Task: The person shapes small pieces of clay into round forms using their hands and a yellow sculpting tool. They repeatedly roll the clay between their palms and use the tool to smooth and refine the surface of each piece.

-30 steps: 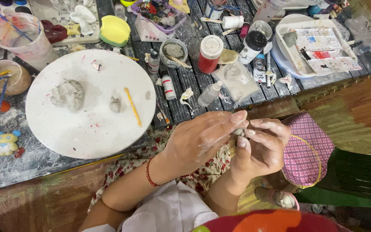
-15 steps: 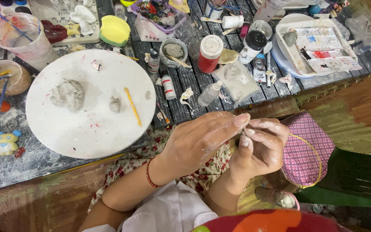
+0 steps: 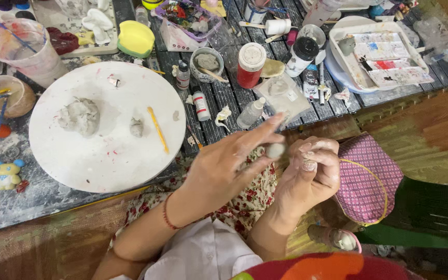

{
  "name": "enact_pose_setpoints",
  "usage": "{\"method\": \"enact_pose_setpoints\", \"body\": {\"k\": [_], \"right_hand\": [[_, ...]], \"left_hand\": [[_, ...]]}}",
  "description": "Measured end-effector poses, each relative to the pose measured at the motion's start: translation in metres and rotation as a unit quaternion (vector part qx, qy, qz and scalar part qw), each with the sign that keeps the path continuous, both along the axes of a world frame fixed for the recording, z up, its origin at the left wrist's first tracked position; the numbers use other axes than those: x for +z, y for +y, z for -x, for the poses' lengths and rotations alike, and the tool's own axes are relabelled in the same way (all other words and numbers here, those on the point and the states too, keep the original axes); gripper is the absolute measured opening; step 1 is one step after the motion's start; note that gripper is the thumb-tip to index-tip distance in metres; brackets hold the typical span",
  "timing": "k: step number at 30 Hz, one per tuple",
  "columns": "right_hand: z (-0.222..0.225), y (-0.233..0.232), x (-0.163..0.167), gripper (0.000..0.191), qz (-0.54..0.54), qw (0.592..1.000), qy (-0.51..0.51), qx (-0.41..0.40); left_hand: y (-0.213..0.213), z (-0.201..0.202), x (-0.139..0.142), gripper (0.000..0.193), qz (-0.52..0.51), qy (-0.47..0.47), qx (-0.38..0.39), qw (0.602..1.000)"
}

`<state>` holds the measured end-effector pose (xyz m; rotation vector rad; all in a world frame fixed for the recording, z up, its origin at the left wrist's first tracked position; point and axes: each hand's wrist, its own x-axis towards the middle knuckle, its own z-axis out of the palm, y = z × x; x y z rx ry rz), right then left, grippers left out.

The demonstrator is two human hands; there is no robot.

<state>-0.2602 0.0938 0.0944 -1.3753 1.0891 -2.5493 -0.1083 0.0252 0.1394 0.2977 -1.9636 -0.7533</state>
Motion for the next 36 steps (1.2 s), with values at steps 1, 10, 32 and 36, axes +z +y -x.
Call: {"method": "enact_pose_setpoints", "body": {"k": [1,10,32,36], "right_hand": [[0.001,0.0,0.0,0.027,0.002,1.0,0.002,0.003],[-0.016,-0.01,-0.006,0.028,-0.022,0.998,0.051,-0.041],[-0.071,-0.031,-0.021,0.009,-0.121,0.986,0.096,0.057],[-0.075,-0.027,-0.018,0.01,-0.144,0.983,0.094,0.069]], "left_hand": [[0.0,-0.005,0.0,0.062,0.003,0.002,0.025,1.0],[-0.018,-0.094,-0.019,0.062,-0.001,-0.096,0.275,0.957],[-0.039,-0.143,-0.066,0.062,-0.018,-0.196,0.393,0.898],[-0.04,-0.143,-0.065,0.064,-0.003,-0.199,0.394,0.897]]}}
